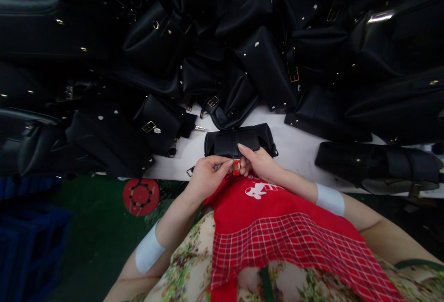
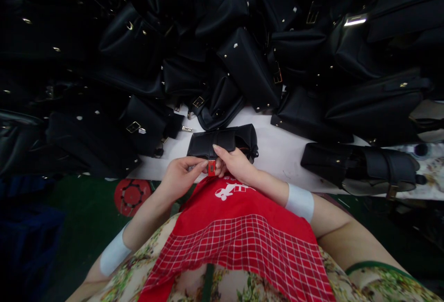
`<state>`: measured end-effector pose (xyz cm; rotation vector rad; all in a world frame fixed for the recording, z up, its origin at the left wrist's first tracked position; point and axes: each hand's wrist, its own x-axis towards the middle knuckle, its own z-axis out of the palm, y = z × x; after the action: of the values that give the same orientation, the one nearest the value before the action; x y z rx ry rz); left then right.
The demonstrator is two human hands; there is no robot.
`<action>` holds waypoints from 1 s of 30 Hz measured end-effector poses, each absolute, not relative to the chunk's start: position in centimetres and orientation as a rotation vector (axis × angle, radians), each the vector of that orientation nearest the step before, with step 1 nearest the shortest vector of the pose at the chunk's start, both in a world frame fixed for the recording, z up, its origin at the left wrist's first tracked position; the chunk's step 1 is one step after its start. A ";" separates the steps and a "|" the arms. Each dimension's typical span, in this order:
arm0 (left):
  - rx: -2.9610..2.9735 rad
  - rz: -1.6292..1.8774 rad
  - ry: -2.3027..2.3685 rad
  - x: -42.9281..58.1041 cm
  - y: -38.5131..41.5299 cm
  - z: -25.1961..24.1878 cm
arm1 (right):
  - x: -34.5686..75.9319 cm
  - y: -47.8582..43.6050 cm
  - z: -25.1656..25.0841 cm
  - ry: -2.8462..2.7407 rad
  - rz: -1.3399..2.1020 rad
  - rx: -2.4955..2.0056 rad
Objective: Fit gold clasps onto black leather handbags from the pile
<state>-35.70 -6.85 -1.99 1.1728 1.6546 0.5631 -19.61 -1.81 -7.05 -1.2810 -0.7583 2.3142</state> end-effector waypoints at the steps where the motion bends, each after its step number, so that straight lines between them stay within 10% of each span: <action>1: 1.164 0.556 1.649 -35.7 -6.8 -2.0 | -19.6 -1.8 -7.1 -0.768 2.314 -1.274; 24: 1.326 0.509 1.666 -33.4 -7.4 -2.1 | -18.0 -1.3 -5.9 -1.039 2.316 -1.390; 30: 1.588 0.581 1.854 -33.1 -7.5 -1.5 | -15.9 -1.2 -2.5 -2.205 1.274 -1.272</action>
<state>-33.06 -7.55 -1.49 1.5879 1.8544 0.5807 -15.89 -1.22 -2.51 -1.2717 -2.2055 1.2737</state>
